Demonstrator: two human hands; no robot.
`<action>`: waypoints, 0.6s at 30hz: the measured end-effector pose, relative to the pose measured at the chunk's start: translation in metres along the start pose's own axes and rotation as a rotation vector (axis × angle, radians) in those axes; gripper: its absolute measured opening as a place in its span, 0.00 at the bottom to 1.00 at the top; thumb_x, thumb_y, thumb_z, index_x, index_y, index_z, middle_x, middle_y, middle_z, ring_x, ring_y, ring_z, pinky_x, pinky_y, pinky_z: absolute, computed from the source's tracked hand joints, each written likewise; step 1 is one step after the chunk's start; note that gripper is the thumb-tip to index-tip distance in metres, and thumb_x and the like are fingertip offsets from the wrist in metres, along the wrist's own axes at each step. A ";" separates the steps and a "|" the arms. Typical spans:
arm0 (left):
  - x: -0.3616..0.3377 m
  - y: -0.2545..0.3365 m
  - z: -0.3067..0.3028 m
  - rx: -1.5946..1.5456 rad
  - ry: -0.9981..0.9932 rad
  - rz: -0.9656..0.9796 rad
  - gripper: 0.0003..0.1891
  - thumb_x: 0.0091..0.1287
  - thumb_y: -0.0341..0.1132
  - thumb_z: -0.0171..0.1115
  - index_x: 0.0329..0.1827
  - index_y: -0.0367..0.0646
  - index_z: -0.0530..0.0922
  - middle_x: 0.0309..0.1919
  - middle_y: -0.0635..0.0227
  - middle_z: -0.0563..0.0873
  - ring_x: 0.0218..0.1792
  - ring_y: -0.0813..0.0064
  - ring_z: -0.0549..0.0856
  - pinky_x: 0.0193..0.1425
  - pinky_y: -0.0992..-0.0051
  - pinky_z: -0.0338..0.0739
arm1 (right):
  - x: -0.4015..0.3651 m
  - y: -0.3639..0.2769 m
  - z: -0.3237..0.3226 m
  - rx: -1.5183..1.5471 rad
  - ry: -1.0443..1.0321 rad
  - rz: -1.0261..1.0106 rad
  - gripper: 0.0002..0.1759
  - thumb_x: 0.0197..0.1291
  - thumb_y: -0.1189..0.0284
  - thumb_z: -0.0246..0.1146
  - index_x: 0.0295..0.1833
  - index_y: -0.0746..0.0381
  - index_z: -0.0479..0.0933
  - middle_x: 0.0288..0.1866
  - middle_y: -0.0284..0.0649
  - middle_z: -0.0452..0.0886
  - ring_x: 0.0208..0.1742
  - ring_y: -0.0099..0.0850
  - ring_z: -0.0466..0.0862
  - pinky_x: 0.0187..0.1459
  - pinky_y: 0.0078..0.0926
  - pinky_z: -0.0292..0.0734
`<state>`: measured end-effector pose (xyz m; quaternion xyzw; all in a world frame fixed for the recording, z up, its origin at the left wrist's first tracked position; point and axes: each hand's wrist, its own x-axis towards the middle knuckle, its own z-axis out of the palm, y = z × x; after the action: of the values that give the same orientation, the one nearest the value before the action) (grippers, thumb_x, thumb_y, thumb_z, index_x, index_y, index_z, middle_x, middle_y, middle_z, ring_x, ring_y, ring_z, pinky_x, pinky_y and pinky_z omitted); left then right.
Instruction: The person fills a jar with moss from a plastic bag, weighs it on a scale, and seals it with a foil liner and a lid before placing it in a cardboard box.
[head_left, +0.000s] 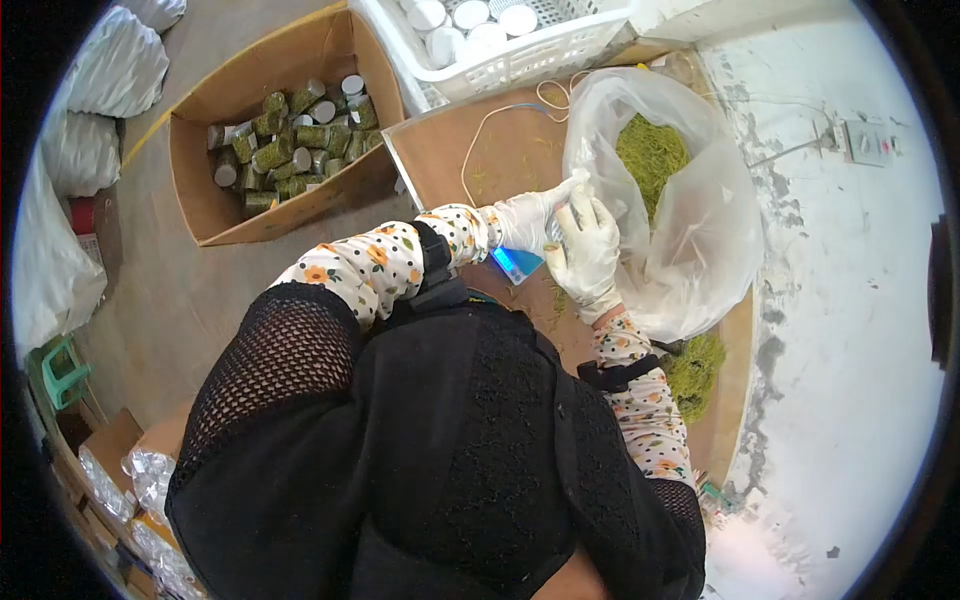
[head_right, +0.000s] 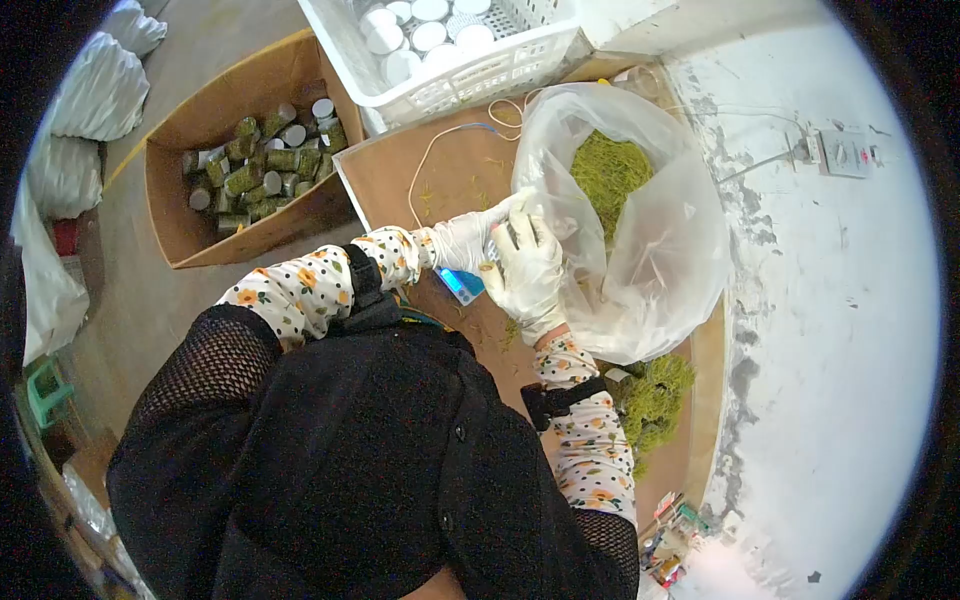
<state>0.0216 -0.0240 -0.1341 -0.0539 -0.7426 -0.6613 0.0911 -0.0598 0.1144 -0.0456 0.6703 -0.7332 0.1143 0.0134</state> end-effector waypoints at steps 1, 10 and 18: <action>0.005 -0.004 0.002 -0.196 -0.038 -0.039 0.66 0.49 0.36 0.81 0.83 0.48 0.36 0.69 0.59 0.73 0.68 0.66 0.74 0.72 0.67 0.67 | -0.001 0.003 0.002 0.001 -0.022 -0.048 0.28 0.45 0.62 0.69 0.53 0.62 0.78 0.69 0.53 0.71 0.63 0.55 0.72 0.62 0.50 0.69; 0.002 -0.003 0.002 0.073 0.083 0.049 0.67 0.47 0.39 0.82 0.83 0.50 0.37 0.64 0.57 0.76 0.64 0.60 0.79 0.68 0.65 0.72 | 0.005 0.013 0.004 0.083 0.036 -0.048 0.26 0.41 0.70 0.70 0.51 0.62 0.80 0.65 0.52 0.73 0.61 0.51 0.74 0.63 0.45 0.68; -0.001 -0.011 -0.014 0.045 -0.127 -0.129 0.64 0.45 0.36 0.82 0.81 0.44 0.42 0.57 0.53 0.82 0.58 0.59 0.83 0.62 0.67 0.76 | -0.003 0.018 0.012 0.127 -0.031 0.043 0.31 0.44 0.70 0.70 0.58 0.62 0.77 0.70 0.56 0.68 0.63 0.53 0.71 0.63 0.44 0.69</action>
<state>0.0209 -0.0391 -0.1436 -0.0458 -0.7634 -0.6443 0.0024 -0.0757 0.1166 -0.0606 0.6557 -0.7386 0.1505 -0.0428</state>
